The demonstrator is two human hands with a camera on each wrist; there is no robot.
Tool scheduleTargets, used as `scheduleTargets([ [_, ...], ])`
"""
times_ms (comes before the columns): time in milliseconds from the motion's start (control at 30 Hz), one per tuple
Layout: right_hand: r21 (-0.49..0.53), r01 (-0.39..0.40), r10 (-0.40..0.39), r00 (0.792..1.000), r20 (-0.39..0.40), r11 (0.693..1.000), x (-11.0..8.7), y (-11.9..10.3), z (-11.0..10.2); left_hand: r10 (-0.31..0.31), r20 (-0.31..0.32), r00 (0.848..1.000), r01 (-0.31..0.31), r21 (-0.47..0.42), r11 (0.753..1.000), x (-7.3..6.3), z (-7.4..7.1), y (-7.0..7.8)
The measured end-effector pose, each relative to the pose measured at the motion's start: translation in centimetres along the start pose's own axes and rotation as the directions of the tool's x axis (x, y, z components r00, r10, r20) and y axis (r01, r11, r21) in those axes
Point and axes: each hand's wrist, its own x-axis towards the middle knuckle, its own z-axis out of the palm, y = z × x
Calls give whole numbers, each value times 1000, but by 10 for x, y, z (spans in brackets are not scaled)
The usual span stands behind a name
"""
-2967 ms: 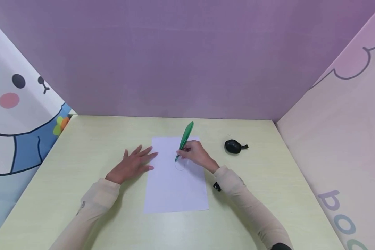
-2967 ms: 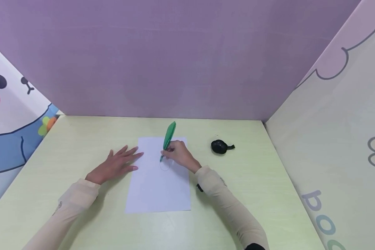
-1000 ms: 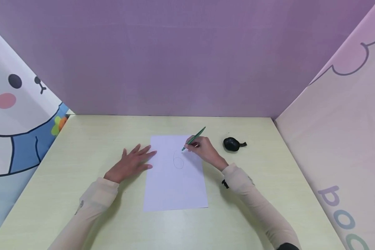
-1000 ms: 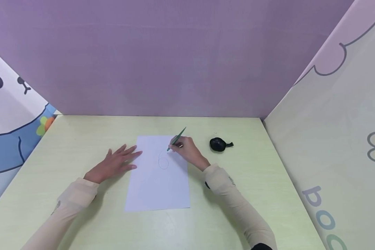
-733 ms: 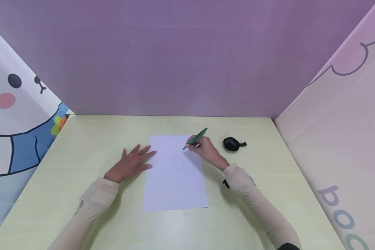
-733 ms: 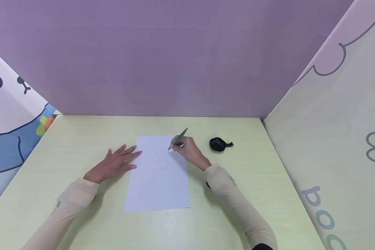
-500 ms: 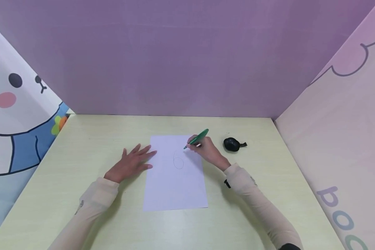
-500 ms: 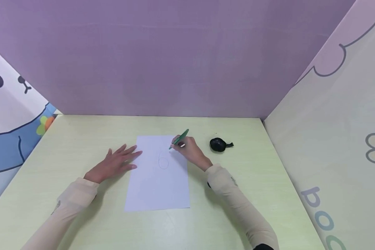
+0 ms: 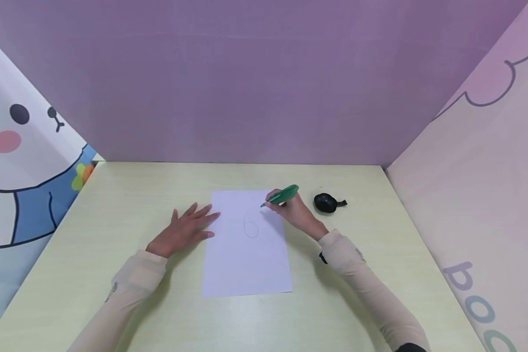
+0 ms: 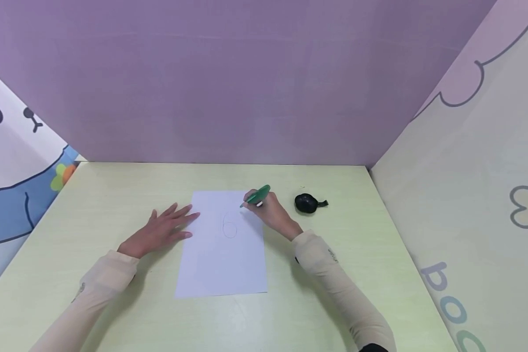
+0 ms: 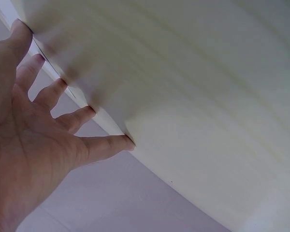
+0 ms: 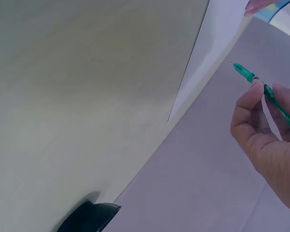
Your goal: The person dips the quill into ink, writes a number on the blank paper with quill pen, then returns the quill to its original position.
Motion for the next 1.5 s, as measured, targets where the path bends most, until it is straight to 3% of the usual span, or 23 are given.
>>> scheduleTargets([
  [300, -3, 70, -70, 997, -14, 998, -1, 5, -5, 9, -8, 1000, -9, 1, 1000, 1, 0, 0],
  [700, -74, 120, -117, 992, 41, 990, -8, 3, -11, -6, 9, 1000, 6, -1, 1000, 3, -2, -2],
  [933, 5, 49, -50, 998, 38, 999, -14, -2, -13, -8, 5, 1000, 8, -6, 1000, 1, -2, 0],
  [1067, 93, -15, 9, 998, 65, 996, -17, -15, -19, -10, 11, 1000, 10, -8, 1000, -1, -2, 1],
  [1167, 105, -66, 57, 995, 87, 992, -19, -21, -24, -8, 12, 1000, 8, -5, 1000, -2, -2, 1],
  [1367, 76, -147, 139, 985, 102, 986, -21, -5, -24, -6, 8, 1000, 6, -15, 1000, -1, -2, 1],
  [1500, 78, -161, 152, 983, 106, 984, -24, 7, -23, -6, 4, 1000, 6, -22, 1000, -1, 0, 1],
])
